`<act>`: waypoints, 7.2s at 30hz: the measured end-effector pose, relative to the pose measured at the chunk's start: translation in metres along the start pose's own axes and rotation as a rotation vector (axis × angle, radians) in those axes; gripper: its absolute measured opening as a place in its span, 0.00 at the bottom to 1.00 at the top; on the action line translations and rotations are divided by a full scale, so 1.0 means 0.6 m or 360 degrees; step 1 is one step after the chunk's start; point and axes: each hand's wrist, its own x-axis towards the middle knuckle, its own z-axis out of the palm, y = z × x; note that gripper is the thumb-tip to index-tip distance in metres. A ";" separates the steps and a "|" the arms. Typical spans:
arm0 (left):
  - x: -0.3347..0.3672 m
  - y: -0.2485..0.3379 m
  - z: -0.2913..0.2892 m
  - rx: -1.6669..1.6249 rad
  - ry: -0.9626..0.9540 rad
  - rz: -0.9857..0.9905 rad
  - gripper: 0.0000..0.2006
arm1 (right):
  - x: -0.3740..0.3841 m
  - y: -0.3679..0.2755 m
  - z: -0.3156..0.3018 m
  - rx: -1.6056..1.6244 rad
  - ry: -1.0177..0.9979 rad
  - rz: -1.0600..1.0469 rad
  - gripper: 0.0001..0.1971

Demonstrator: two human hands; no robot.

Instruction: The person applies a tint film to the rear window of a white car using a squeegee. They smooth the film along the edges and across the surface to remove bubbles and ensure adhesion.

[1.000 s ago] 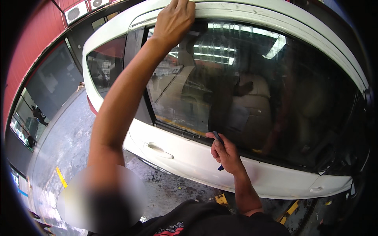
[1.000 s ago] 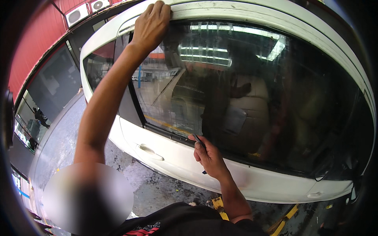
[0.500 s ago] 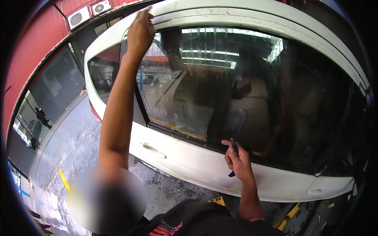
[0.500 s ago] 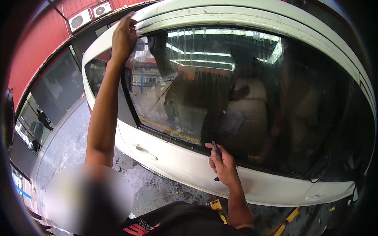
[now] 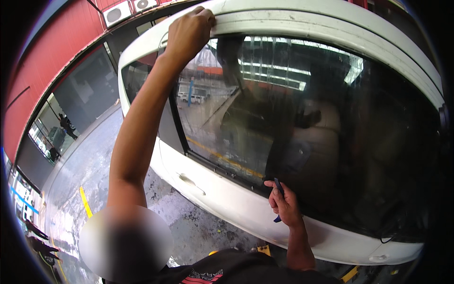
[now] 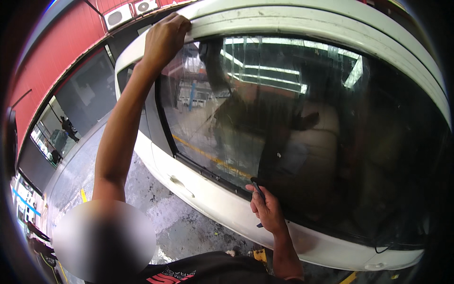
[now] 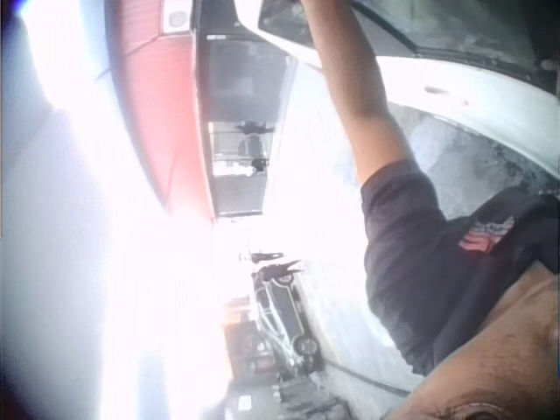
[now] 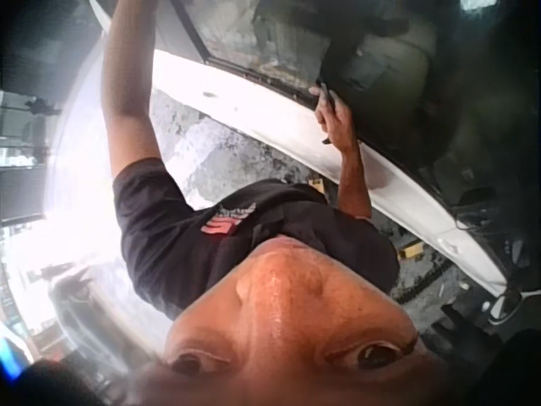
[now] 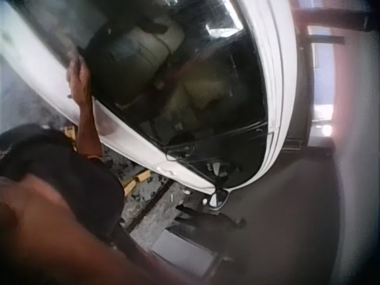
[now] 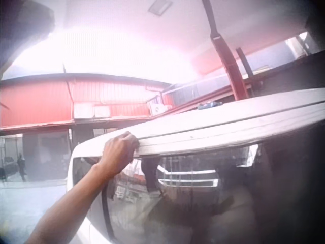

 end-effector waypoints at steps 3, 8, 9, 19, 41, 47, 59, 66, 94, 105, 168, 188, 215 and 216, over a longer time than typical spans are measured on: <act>-0.017 -0.015 0.001 -0.0133 0.0054 -0.0005 0.07 | 0.007 0.000 0.002 0.0045 -0.0070 0.0008 0.20; -0.033 0.005 -0.012 -0.0101 0.0017 0.0047 0.07 | 0.010 0.006 0.002 -0.0096 -0.0170 -0.0053 0.20; -0.032 0.010 -0.015 -0.0007 0.0002 0.0070 0.07 | 0.009 0.009 -0.003 -0.0023 -0.0190 0.0002 0.20; -0.033 -0.026 0.030 0.0444 0.0111 -0.0029 0.04 | 0.008 0.005 -0.023 0.0088 -0.0430 -0.0050 0.20; -0.017 -0.004 -0.009 0.0147 -0.0022 0.0229 0.07 | 0.025 0.012 -0.023 0.0032 -0.0481 0.0053 0.18; -0.010 -0.003 -0.032 -0.0082 -0.0226 0.0084 0.08 | 0.017 0.010 -0.025 -0.0044 -0.0444 0.0024 0.19; -0.017 0.008 -0.016 -0.0141 -0.0125 -0.0238 0.12 | 0.015 0.016 -0.028 0.0024 -0.0457 -0.0007 0.18; -0.026 0.010 0.009 -0.0109 0.0104 -0.0194 0.07 | 0.018 0.011 -0.025 -0.0068 -0.0445 0.0007 0.19; -0.017 -0.013 -0.009 -0.0212 0.0085 0.0082 0.07 | 0.020 0.008 -0.023 -0.0289 -0.0476 -0.0100 0.18; -0.023 -0.024 0.000 0.0068 0.0042 0.0315 0.05 | 0.021 0.017 -0.022 -0.0337 -0.0491 -0.0140 0.18; -0.017 -0.054 -0.042 -0.0198 -0.0183 0.0415 0.05 | 0.013 0.018 -0.015 -0.0222 -0.0379 -0.0155 0.17; -0.027 -0.048 -0.011 -0.0011 0.0071 0.0521 0.04 | 0.012 0.007 -0.010 -0.0037 -0.0354 -0.0103 0.21; -0.313 0.153 -0.070 -0.2259 -0.0118 -0.0929 0.20 | 0.203 -0.251 0.205 -0.0931 0.0580 -0.1629 0.16; -0.329 0.171 -0.071 -0.2377 -0.0063 -0.0982 0.21 | 0.238 -0.249 0.221 -0.0839 0.0509 -0.1739 0.16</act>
